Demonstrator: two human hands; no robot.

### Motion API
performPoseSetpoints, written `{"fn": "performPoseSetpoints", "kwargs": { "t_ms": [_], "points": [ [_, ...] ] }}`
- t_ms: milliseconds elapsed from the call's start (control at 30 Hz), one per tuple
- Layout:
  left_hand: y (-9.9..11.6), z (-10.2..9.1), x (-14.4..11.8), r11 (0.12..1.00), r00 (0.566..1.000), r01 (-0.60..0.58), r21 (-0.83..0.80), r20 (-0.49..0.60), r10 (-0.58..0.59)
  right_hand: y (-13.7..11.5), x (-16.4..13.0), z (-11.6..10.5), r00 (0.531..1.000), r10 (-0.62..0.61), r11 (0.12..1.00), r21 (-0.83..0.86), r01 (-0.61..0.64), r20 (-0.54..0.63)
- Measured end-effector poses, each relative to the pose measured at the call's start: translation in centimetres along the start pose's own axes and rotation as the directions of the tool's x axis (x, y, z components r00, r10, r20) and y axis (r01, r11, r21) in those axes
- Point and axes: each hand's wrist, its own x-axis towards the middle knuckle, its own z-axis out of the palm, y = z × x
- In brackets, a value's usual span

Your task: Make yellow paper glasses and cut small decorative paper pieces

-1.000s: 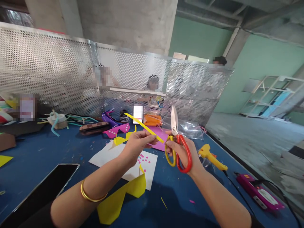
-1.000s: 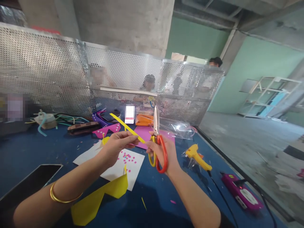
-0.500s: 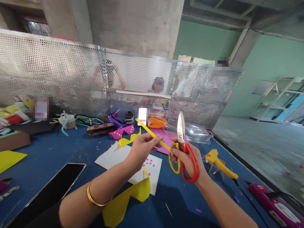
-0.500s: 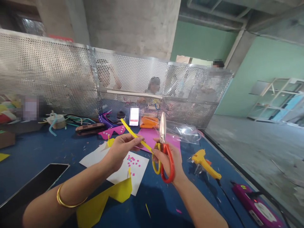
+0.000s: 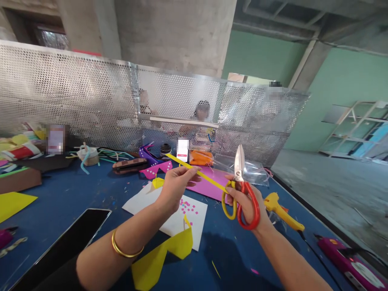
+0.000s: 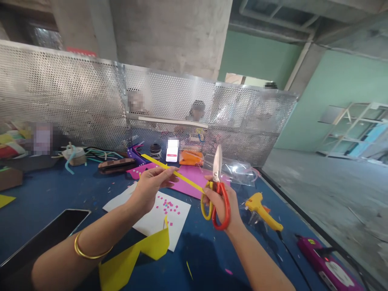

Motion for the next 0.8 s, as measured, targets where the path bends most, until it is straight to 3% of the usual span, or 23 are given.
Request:
{"fn": "performPoseSetpoints", "kwargs": {
  "t_ms": [133, 233, 267, 333, 400, 500, 567, 600, 667, 800],
  "points": [
    [-0.4, -0.9, 1.3, 0.996, 0.992, -0.053, 0.065, -0.112, 0.060, -0.2, 0.4, -0.1, 0.997, -0.017, 1.000, 0.017, 0.018, -0.069],
    [-0.6, -1.5, 1.9, 0.970, 0.947, -0.167, 0.175, -0.244, 0.207, -0.8, 0.4, -0.1, 0.995, -0.036, 0.999, -0.002, 0.036, -0.092],
    [-0.5, -1.6, 1.8, 0.946, 0.928, -0.226, 0.231, -0.244, 0.281, -0.9, 0.3, 0.0, 0.995, -0.044, 0.999, -0.014, 0.043, -0.085],
    [-0.4, -1.3, 1.2, 0.866, 0.899, -0.363, 0.343, -0.114, 0.422, -1.2, -0.1, 0.3, 0.997, -0.066, 0.997, -0.041, 0.065, -0.043],
    [-0.2, -0.7, 0.2, 0.773, 0.864, -0.498, 0.394, 0.145, 0.482, -1.3, -0.7, 0.8, 0.996, -0.091, 0.993, -0.068, 0.092, 0.026],
    [-0.2, 0.3, -1.2, 0.575, 0.718, -0.688, 0.442, 0.529, 0.453, -1.0, -1.5, 1.4, 0.984, -0.120, 0.984, -0.117, 0.135, 0.130],
    [-0.2, 0.7, -1.6, 0.401, 0.622, -0.779, 0.483, 0.680, 0.389, -0.6, -2.0, 1.6, 0.974, -0.140, 0.974, -0.151, 0.167, 0.176],
    [-0.2, 0.7, -1.6, 0.342, 0.604, -0.794, 0.503, 0.714, 0.353, -0.5, -2.2, 1.7, 0.970, -0.150, 0.969, -0.167, 0.183, 0.192],
    [-0.2, 0.6, -1.5, 0.331, 0.623, -0.776, 0.536, 0.733, 0.273, -0.2, -2.3, 1.6, 0.963, -0.170, 0.958, -0.193, 0.211, 0.207],
    [0.2, 0.1, -1.2, 0.451, 0.685, -0.680, 0.577, 0.720, 0.111, 0.0, -2.4, 1.6, 0.959, -0.203, 0.939, -0.237, 0.248, 0.199]
  ]
}}
